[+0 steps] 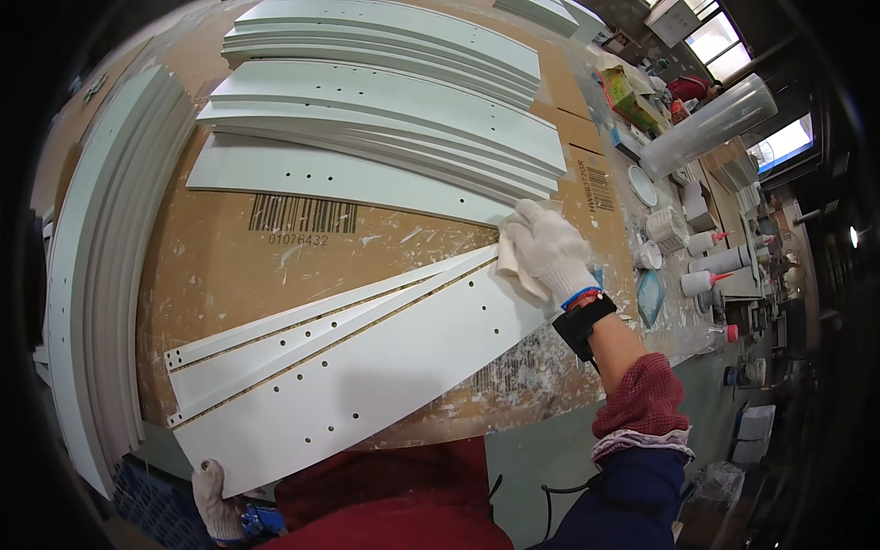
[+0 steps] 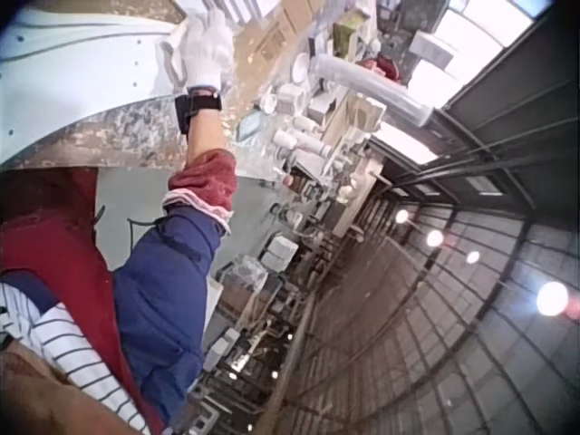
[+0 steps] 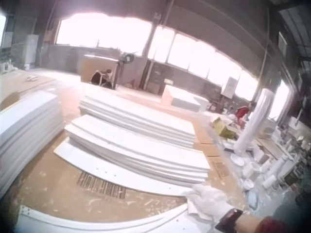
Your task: The person wipes the surface of white rectangular panels with a cloth, then uses a utility knife to scrape the edges, and finally wipes the panels again. The person handles the panels one at a time on a workbench.
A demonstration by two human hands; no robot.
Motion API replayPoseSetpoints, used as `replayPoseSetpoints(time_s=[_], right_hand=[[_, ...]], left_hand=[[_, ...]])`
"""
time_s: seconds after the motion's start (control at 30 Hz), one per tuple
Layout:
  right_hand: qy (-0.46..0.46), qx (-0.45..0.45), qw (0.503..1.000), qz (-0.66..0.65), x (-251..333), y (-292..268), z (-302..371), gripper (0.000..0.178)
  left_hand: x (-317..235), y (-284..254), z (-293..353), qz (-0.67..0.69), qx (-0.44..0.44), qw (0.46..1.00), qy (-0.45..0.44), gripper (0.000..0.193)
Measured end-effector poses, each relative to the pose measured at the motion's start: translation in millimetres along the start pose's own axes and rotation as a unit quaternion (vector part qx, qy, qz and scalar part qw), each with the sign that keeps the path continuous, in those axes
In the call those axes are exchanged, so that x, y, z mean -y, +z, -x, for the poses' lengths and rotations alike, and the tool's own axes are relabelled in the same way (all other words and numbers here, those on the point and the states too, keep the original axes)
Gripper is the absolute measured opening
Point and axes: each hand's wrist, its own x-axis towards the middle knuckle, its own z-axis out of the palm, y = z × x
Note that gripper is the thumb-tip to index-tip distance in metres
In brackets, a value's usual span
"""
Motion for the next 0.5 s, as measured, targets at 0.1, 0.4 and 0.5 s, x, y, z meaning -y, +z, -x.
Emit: replayPoseSetpoints(time_s=[0.1,0.4,0.5], right_hand=[[-0.182,0.012,0.981,-0.069,56,17,27,0.024],[0.075,-0.047,0.993,-0.083,1,8,27,0.041],[0.114,-0.109,0.987,-0.025,-9,17,34,0.04]], left_hand=[[42,-32,-18,0.017,-0.022,0.998,0.056,0.034],[-8,6,-3,0.078,0.061,0.991,-0.085,0.013],[-2,12,-5,0.098,0.098,0.983,-0.122,0.012]])
